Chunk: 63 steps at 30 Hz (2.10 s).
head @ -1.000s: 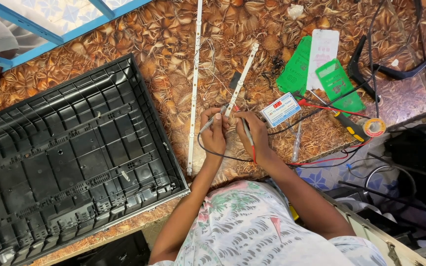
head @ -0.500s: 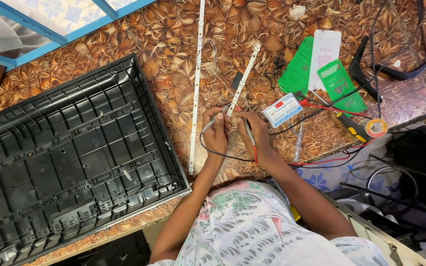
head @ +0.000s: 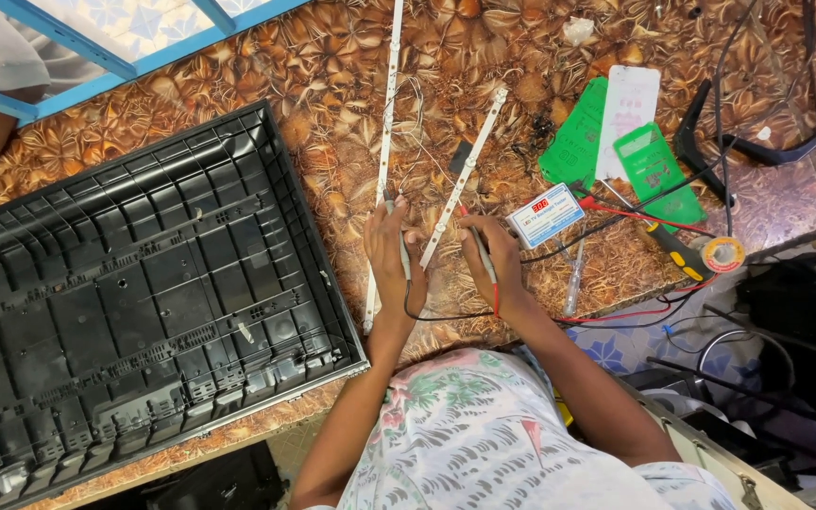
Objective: The person uses a multimeter to test two LED light strips laid on a workbench. They connect the multimeter probes to various points along the strips, checking for continuity or voltage. The person moves the probes along the strips and adjusts their positions while observing the multimeter display.
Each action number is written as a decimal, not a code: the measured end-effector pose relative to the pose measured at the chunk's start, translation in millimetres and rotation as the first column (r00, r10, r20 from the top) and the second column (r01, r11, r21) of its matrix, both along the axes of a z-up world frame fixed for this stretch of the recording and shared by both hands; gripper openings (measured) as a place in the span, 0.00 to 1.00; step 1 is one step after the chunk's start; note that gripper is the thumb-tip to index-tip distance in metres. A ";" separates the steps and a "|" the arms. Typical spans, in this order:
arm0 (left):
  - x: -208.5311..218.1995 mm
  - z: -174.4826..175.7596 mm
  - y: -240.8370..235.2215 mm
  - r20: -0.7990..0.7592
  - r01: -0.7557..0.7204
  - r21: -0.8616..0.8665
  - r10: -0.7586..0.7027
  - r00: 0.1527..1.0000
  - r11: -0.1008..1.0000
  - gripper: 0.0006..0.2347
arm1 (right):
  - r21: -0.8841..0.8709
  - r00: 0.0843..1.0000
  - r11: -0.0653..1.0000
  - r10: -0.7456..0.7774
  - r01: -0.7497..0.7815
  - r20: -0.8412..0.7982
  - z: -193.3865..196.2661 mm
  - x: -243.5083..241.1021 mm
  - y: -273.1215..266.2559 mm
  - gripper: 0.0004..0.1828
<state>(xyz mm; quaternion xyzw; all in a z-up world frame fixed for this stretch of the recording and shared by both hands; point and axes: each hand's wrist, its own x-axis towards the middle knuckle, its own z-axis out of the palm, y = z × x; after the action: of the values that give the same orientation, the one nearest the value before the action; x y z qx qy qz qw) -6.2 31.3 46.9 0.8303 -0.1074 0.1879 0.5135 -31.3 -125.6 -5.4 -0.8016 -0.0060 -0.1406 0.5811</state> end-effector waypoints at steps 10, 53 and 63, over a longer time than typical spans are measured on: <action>-10.0 -6.2 7.6 -0.154 0.075 0.127 -0.055 0.987 0.989 0.18 | 0.009 1.000 1.000 0.023 -0.023 0.000 18.6 1.2 4.3 0.08; -55.8 36.0 13.9 -0.134 0.110 -0.149 -0.130 0.982 0.983 0.22 | 0.028 0.998 0.998 0.050 -0.051 0.037 28.6 9.1 4.3 0.08; -0.9 -1.0 -16.2 0.048 -0.051 -0.487 0.085 0.995 0.872 0.23 | 0.027 0.974 0.991 0.128 -0.135 0.186 57.6 79.3 29.7 0.12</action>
<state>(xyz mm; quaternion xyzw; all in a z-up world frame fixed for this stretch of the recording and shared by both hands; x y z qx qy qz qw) -7.1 15.1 45.9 0.6717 -0.0450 0.2546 0.6943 48.0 -95.9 52.2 -0.7715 -0.1100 -0.1755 0.6016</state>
